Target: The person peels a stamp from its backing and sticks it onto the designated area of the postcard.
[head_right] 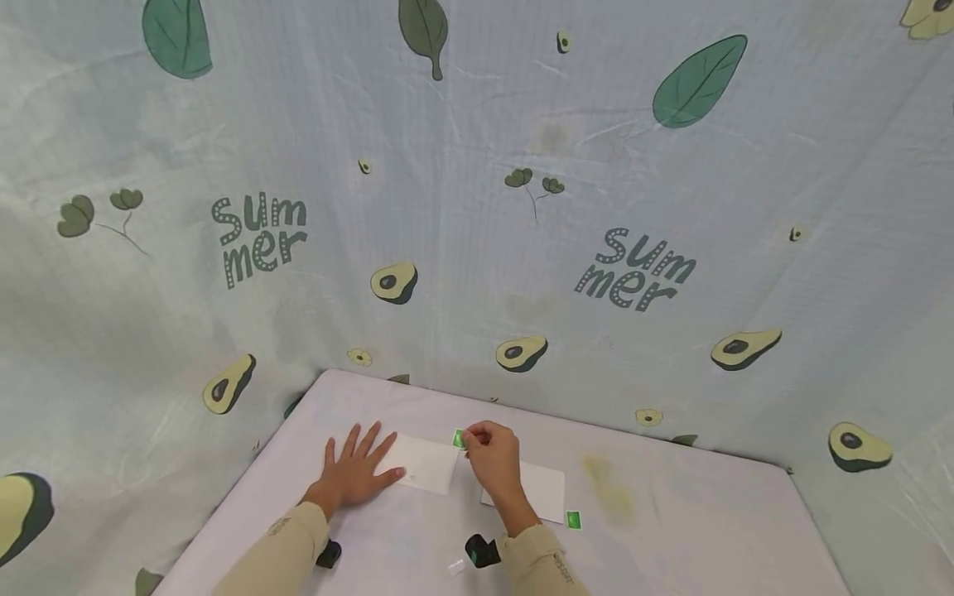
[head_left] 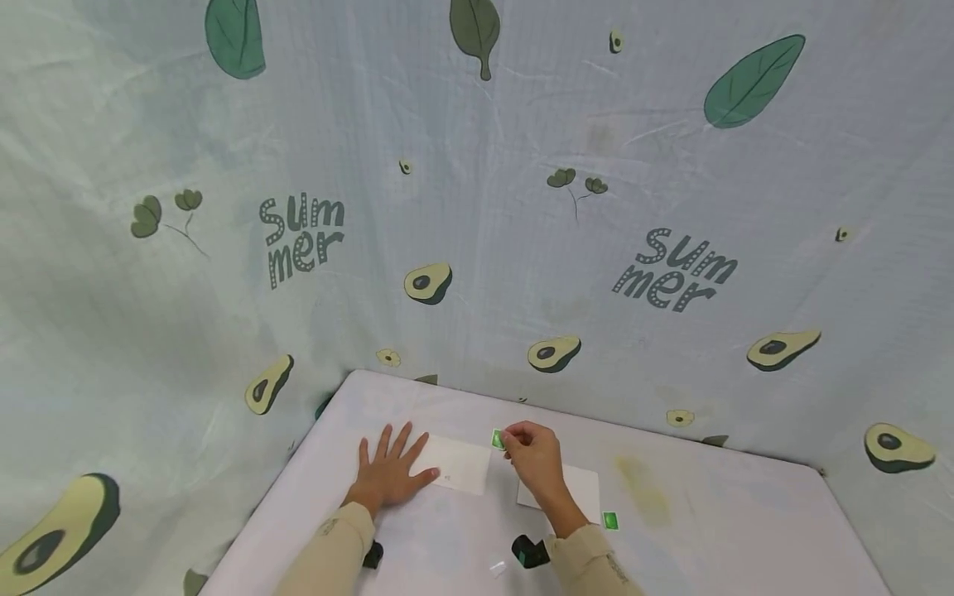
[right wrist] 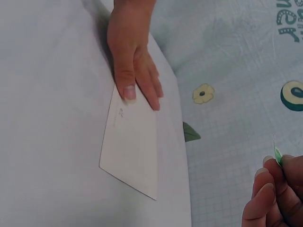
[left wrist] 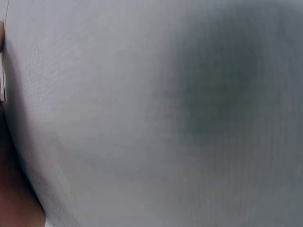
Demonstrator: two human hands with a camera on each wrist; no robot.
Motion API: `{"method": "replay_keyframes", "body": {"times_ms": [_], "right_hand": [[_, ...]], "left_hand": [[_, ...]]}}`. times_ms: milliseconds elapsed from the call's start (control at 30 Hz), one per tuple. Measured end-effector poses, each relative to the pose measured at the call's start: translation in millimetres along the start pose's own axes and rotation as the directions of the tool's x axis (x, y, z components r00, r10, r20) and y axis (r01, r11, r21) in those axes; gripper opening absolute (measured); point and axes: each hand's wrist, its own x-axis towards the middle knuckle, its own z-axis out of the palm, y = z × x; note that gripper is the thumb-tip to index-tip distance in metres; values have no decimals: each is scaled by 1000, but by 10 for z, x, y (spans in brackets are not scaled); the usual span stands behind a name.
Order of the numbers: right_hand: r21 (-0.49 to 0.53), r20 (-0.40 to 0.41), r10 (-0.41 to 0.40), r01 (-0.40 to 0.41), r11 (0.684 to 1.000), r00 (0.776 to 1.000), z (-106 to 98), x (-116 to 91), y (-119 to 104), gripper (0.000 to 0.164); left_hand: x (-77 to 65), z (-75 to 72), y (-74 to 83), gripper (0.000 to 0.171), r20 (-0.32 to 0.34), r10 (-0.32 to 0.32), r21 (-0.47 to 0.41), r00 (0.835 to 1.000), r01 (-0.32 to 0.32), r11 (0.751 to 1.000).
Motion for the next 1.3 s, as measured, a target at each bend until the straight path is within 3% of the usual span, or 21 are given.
{"method": "replay_keyframes", "body": {"times_ms": [300, 633, 967, 1300], "right_hand": [[-24, -4, 30, -30, 999, 1000, 41, 62, 29, 9], [-36, 3, 35, -35, 999, 999, 82, 120, 30, 10], [-55, 10, 34, -33, 998, 999, 147, 181, 24, 10], [-66, 1, 59, -59, 996, 998, 178, 226, 36, 10]], "left_hand": [[55, 16, -48, 83, 11, 1, -38, 1000, -1, 999], [51, -19, -27, 88, 47, 1, -21, 999, 0, 1000], [62, -81, 3, 81, 46, -20, 31, 999, 19, 999], [76, -39, -6, 81, 49, -25, 27, 998, 24, 999]]}}
